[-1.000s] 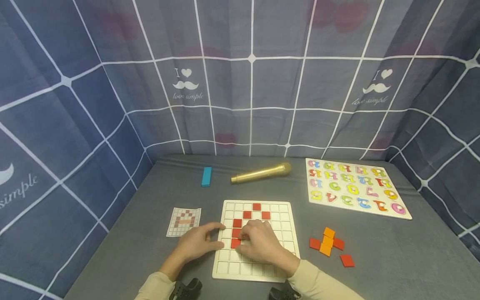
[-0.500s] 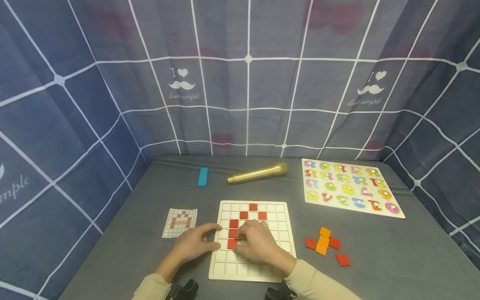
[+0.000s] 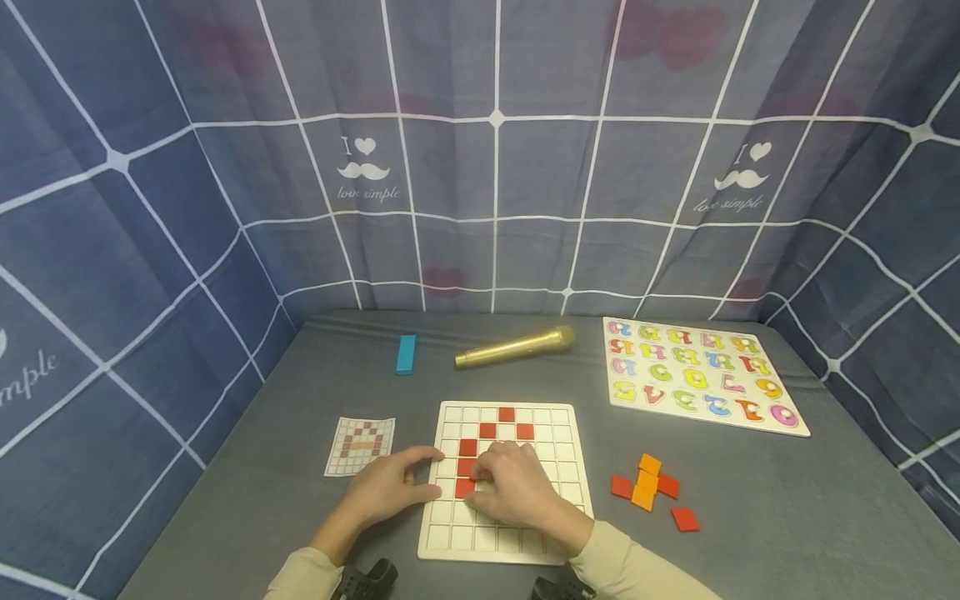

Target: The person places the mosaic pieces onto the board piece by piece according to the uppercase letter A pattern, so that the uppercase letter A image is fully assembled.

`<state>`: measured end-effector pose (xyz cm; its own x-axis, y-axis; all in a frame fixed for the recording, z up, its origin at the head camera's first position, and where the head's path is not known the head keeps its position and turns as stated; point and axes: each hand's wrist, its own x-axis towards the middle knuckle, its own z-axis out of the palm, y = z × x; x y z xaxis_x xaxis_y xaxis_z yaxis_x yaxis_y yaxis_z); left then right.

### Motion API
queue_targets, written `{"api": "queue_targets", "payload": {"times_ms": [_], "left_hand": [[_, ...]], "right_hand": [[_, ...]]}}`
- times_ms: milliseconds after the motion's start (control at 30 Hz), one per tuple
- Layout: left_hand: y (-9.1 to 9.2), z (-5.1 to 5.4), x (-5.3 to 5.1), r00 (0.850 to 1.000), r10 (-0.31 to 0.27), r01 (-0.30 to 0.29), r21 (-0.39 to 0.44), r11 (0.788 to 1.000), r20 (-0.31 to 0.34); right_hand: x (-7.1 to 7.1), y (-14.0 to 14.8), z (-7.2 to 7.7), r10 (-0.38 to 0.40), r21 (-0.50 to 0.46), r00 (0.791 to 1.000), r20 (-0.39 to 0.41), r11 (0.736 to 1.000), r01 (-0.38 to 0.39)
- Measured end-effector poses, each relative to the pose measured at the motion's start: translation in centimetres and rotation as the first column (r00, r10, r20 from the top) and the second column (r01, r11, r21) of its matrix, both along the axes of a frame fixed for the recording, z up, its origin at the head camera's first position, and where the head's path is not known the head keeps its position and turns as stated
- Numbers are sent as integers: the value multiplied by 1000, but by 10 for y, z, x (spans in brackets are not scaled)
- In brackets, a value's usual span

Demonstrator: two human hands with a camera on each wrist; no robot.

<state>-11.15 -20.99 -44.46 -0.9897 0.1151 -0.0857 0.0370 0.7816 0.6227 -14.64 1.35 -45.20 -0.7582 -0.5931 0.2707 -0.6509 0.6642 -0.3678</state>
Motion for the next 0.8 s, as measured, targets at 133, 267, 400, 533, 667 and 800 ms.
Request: {"api": "queue_targets", "payload": {"times_ms": [133,267,400,533,667,800], "left_hand": [[-1,-1,0,1000,1,-1,-3,1000,-4],[-1,-1,0,1000,-4,4,-3,1000,-2],[0,0,-1,1000,-8,8,-4,1000,-4],[0,1,0,1000,-11,11,-16,1000,-9],[0,2,0,1000,-14,14,-15,1000,1],[-1,1,1,1000,-11,11,-10,1000,3]], "right_hand": [[1,6,2,-21,-26,999,36,999,22],[-2,24,7,-56,-76,996,74,995,61],[-9,61,15,-152,-102,982,108,981,163],[-15,117,19,-274,-80,955,116,955,284],[-13,176,19,-395,-16,911,120,917,399],[-3,217,16,-467,43,860,205,882,469]]}}
